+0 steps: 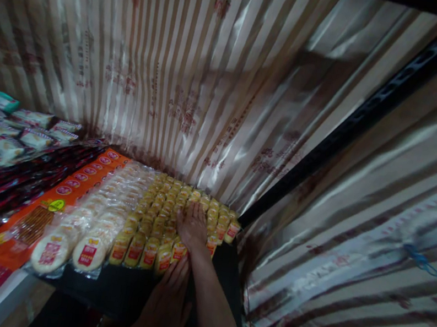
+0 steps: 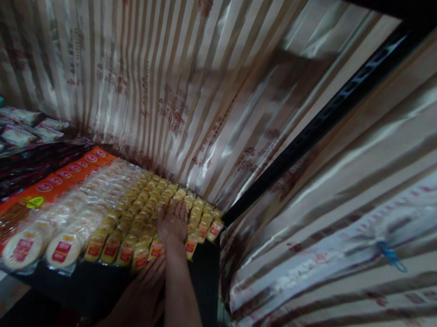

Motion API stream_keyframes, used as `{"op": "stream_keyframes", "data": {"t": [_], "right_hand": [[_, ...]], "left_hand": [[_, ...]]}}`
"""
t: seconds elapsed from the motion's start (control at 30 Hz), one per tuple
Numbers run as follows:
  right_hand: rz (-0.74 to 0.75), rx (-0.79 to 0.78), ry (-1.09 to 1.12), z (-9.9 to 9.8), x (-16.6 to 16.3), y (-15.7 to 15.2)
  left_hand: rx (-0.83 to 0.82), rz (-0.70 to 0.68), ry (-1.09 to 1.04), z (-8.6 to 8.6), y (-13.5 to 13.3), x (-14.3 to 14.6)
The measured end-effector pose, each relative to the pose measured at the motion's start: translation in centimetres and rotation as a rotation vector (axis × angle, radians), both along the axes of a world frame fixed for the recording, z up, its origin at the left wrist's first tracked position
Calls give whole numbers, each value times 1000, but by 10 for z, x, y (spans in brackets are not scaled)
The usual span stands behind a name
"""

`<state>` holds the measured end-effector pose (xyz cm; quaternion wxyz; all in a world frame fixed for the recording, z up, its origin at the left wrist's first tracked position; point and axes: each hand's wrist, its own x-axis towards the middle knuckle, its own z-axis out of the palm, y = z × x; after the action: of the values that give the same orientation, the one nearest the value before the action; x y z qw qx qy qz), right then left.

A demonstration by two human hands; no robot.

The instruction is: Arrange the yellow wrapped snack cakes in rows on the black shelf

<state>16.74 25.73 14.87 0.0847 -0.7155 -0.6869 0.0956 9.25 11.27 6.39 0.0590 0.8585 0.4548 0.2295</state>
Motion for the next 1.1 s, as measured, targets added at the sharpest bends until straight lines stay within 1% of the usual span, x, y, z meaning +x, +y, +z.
{"op": "stream_keyframes", "data": {"t": [0.07, 0.17, 0.33, 0.4, 0.53, 0.6, 0.77, 0.87, 1.0, 1.1], "right_hand": [[8, 26, 1, 4, 4, 1], [-35, 76, -30, 6, 7, 3], [-33, -53, -33, 1, 4, 7], [-35, -31, -35, 1, 4, 8], [-105, 35, -22, 5, 2, 15], [-112, 29, -24, 5, 0, 19], [-69, 2, -53, -1, -4, 23], [-81, -4, -40, 1, -3, 23], [-135, 21, -44, 7, 1, 31], [-119, -22, -50, 6, 4, 38]], "left_hand": [[5, 8, -7, -1, 0, 0], [-3, 4, -13, -3, 0, 0], [15, 2, -4, -3, -1, 0], [26, 7, -7, -1, -1, 0], [27, -5, -8, 1, 1, -1], [15, -10, -5, 1, 1, -1], [1, -6, -13, 0, 1, 0], [-6, -2, -32, 1, 1, 0], [-20, -31, -33, 4, 1, -2], [-33, -35, -19, 3, 2, -3]]}}
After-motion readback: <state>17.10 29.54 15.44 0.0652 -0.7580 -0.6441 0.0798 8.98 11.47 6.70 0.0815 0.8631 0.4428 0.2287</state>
